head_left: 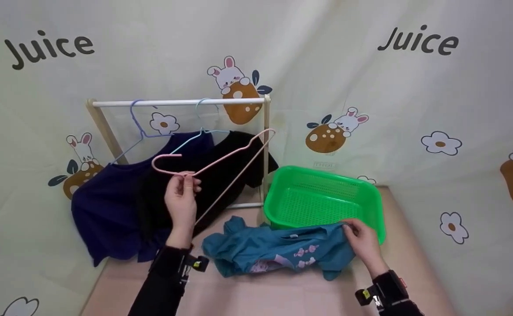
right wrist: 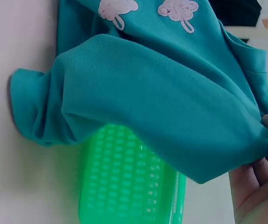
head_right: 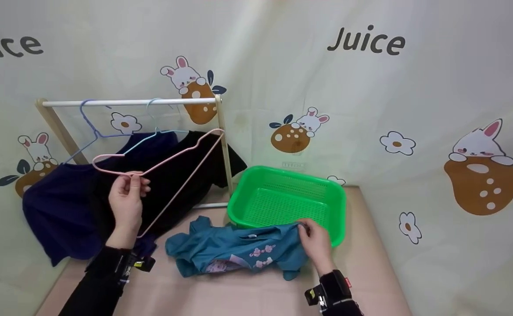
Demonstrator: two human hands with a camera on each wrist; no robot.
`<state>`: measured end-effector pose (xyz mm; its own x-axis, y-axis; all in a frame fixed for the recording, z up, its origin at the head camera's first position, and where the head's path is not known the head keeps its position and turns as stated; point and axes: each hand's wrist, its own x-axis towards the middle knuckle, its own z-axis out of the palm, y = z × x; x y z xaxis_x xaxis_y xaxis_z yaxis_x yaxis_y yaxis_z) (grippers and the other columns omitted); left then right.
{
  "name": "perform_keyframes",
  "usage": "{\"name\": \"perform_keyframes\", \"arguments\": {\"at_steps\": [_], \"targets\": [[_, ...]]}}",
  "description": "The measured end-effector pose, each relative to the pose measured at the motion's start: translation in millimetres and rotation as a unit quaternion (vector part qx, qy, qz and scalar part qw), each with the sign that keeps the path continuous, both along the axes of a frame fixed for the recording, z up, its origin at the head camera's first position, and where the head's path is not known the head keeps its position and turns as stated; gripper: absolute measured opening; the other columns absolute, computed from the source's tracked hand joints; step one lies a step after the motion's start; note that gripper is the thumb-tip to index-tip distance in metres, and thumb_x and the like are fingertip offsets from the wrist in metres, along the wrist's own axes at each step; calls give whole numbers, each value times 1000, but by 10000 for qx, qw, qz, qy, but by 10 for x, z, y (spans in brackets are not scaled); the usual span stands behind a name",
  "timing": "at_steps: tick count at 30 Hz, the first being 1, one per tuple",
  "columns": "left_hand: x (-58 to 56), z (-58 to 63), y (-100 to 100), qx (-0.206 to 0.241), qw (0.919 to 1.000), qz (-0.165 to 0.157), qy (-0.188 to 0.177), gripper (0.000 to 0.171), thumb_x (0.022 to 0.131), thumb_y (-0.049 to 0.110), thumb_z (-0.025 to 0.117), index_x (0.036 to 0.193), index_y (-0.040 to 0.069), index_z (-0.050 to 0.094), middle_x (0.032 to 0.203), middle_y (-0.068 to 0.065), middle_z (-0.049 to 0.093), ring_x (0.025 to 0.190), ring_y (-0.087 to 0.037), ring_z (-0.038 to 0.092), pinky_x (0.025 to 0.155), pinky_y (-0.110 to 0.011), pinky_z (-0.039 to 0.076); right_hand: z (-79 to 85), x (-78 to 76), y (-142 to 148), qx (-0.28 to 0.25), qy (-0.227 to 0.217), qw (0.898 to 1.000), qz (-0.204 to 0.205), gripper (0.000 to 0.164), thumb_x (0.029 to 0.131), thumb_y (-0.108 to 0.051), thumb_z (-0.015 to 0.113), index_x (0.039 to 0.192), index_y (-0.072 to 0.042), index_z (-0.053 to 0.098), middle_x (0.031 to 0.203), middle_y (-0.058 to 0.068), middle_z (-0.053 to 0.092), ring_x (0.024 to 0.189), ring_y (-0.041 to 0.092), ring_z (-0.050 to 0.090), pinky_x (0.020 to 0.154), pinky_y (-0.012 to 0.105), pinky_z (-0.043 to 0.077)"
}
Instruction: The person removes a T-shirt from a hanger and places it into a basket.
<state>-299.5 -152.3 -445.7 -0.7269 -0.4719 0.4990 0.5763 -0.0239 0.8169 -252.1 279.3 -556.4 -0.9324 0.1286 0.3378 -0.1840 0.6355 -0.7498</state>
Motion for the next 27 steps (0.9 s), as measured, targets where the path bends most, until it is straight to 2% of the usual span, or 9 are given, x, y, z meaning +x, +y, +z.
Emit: {"name": "perform_keyframes", "arguments": {"at_steps": [3,6,9,13,16,20,24,27], "targets": [[-25,-12,-56,-171,9993,330,-20,16,99,-6,52,101,-21,58,79,-24,63,61,-13,59,61,-19,49,37,30,96,-37,-144,9996,-258,16,96,-4,61,109,1,70,108,17,70,102,31,66,87,40,51],[-50,-17,-94,-208,9980,578,-174,16,99,-2,54,100,-17,61,79,-20,64,62,-11,59,62,-19,50,69,73,181,-137,-163,9977,-641,17,97,-6,60,109,1,70,107,17,70,100,29,66,83,28,50],[-70,-5,-115,-341,9951,830,-403,16,99,1,56,99,-13,63,78,-15,65,62,-9,58,62,-18,50,97,117,245,-344,-88,9932,-1108,18,96,-9,61,107,0,71,104,17,71,93,19,65,75,14,45],[-110,42,-121,-913,9865,1191,-652,13,98,2,58,97,-8,66,80,-15,68,62,-9,59,62,-16,47,106,167,289,-589,-90,9876,-1453,19,96,-13,60,106,-2,72,104,16,71,87,7,62,71,9,41],[-160,93,-96,-1445,9778,1318,-753,11,97,1,60,96,-7,68,85,-16,71,68,-16,63,64,-14,47,83,191,293,-607,-199,9885,-1372,20,97,-13,60,108,-2,72,105,15,71,89,8,61,71,9,41],[-263,184,-26,-1934,9696,1220,-868,11,94,-3,61,100,-6,70,92,-17,72,79,-26,66,71,-19,49,36,191,269,-526,-295,9920,-1107,20,98,-11,58,109,-1,71,107,16,70,97,19,63,75,7,40],[-384,311,89,-2242,9634,1063,-1012,17,93,-8,60,104,-4,72,96,-15,72,82,-26,67,75,-29,53,-11,173,232,-530,-288,9940,-917,19,98,-9,57,109,0,70,107,16,69,100,25,64,76,7,41],[-466,412,191,-2406,9609,978,-956,18,92,-10,59,103,-4,73,95,-15,72,80,-26,67,76,-34,54,-54,162,208,-455,-245,9952,-826,18,97,-8,58,108,-1,70,106,15,69,101,26,65,78,9,42]]}}
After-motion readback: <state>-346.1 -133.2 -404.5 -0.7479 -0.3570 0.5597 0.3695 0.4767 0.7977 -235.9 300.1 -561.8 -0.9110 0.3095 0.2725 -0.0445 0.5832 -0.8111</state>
